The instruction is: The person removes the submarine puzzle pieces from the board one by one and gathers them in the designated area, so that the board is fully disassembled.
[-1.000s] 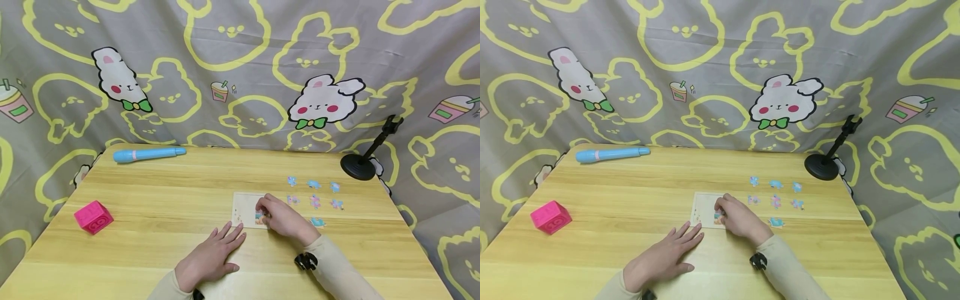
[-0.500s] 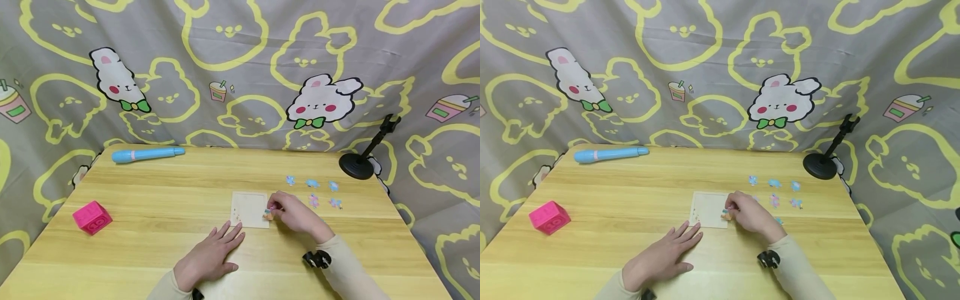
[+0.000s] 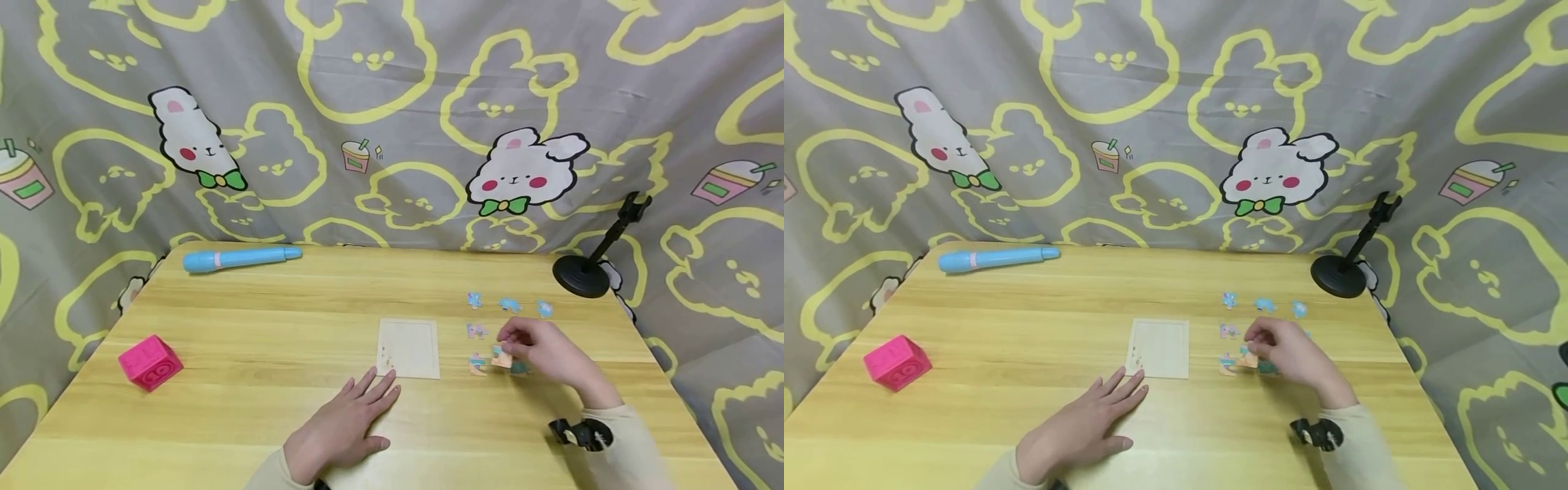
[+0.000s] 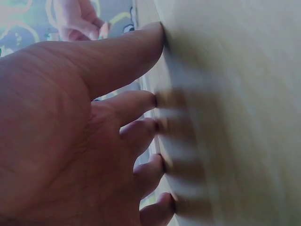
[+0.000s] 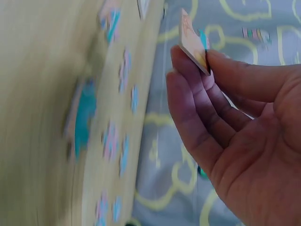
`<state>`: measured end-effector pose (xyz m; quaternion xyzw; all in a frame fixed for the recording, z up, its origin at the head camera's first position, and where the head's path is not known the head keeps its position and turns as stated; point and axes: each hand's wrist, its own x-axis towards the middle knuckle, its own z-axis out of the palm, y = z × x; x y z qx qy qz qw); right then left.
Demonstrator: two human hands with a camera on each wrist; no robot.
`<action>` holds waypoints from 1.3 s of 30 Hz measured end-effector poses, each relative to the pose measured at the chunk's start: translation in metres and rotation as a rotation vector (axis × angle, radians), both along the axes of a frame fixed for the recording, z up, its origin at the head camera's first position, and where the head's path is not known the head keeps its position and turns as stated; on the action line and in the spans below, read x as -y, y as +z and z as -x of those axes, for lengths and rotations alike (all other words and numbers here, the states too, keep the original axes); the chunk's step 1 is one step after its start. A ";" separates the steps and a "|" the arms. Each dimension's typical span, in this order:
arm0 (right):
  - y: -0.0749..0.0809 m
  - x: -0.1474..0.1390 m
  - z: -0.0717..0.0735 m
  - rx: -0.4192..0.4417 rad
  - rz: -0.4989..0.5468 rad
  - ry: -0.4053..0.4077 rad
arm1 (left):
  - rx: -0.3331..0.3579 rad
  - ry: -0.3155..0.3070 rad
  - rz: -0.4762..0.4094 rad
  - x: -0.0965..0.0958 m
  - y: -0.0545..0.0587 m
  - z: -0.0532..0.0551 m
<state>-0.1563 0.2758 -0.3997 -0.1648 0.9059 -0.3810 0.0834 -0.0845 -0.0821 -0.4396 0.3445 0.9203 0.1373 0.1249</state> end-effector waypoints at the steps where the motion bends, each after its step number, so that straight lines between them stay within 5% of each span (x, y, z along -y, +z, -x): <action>1: 0.001 -0.006 -0.001 0.001 0.004 -0.015 | -0.002 -0.001 -0.003 0.000 0.000 0.000; 8: -0.001 -0.045 -0.011 0.006 -0.060 -0.096 | -0.007 0.001 -0.012 0.001 -0.001 -0.001; 15: -0.017 -0.066 -0.017 0.107 -0.053 -0.111 | -0.002 0.002 -0.014 0.001 -0.001 -0.002; 27: -0.036 -0.078 -0.018 0.149 -0.091 -0.133 | 0.002 -0.001 -0.007 0.000 -0.003 0.000; 39: -0.037 -0.084 -0.012 0.122 -0.123 -0.128 | 0.002 0.008 -0.001 0.000 0.000 0.000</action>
